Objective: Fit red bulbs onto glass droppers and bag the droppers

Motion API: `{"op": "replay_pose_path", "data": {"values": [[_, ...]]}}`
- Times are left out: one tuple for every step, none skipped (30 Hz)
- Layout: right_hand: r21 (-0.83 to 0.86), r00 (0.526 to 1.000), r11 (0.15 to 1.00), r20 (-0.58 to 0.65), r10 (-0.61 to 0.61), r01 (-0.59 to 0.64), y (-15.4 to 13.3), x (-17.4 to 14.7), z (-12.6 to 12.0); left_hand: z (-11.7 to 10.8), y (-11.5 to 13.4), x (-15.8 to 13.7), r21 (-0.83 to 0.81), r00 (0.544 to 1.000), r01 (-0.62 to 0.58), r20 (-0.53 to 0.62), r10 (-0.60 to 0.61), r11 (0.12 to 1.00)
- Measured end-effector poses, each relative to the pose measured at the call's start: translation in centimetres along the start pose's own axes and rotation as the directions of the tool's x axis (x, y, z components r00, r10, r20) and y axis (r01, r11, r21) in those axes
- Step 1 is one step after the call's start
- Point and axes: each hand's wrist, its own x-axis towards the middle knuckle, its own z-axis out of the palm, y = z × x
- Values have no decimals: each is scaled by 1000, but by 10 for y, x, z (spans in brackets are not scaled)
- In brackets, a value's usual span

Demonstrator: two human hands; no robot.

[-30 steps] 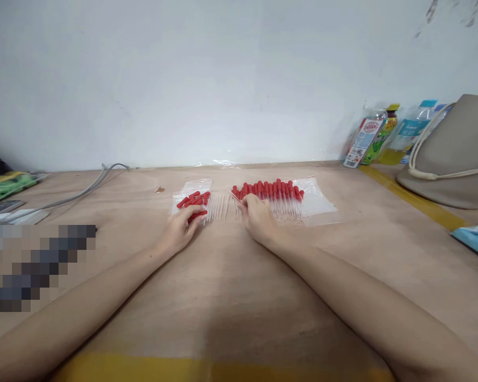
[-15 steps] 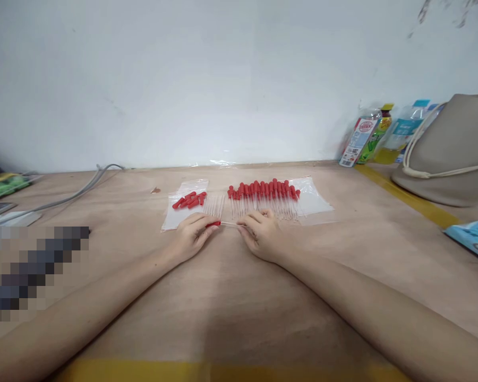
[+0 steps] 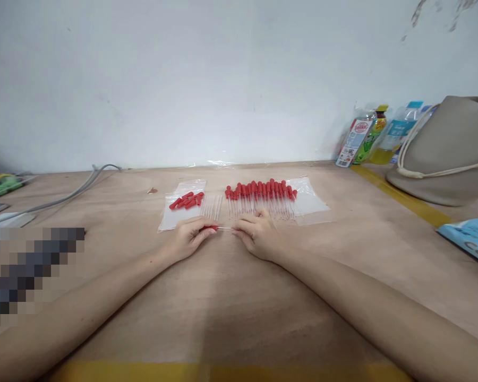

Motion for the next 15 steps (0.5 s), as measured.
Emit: {"op": "replay_pose_path", "data": {"values": [[4, 1000, 1000, 19, 3, -3, 0, 0, -1, 0, 0, 0, -13, 1000, -5, 15, 5, 1000], [7, 999, 1000, 40, 7, -7, 0, 1, -2, -1, 0, -1, -25, 999, -13, 31, 14, 1000], [5, 998, 1000, 58, 10, -10, 0, 1, -3, -1, -1, -1, -34, 999, -23, 47, 24, 999], [-1, 997, 1000, 73, 14, -14, 0, 2, -4, -1, -1, -1, -41, 997, -29, 65, 32, 999], [-12, 997, 1000, 82, 18, -17, -1, 2, -5, -1, -1, -1, -43, 996, -32, 81, 35, 999], [-26, 996, 999, 86, 22, -20, -2, 2, -6, -1, 0, -1, -40, 995, -31, 93, 35, 999], [-42, 996, 999, 83, 25, -22, -2, 3, -6, -1, 0, -1, -34, 994, -30, 101, 34, 999], [-59, 997, 998, 76, 28, -24, -3, 3, -6, -1, 0, -1, -24, 994, -29, 106, 31, 999], [-73, 997, 997, 66, 27, -23, -3, 3, -5, -1, 0, -1, -12, 994, -28, 106, 30, 1000], [-85, 998, 996, 56, 23, -18, -4, 3, -4, -1, 1, -1, 2, 994, -29, 103, 29, 1000], [-94, 999, 995, 46, 17, -13, -4, 3, -3, 0, 1, -1, 15, 995, -32, 99, 30, 999], [-101, 999, 995, 35, 10, -7, -5, 3, -2, 0, 1, -1, 27, 995, -34, 95, 32, 999], [-107, 1000, 994, 28, 5, -2, -5, 4, -2, -1, 1, -1, 37, 995, -37, 91, 33, 999], [-111, 1000, 994, 26, 2, 1, -6, 4, -1, -1, 1, 0, 46, 996, -39, 87, 35, 998], [-112, 1000, 994, 26, 1, 2, -6, 5, 0, -1, 1, 0, 53, 996, -42, 86, 38, 998]]}}
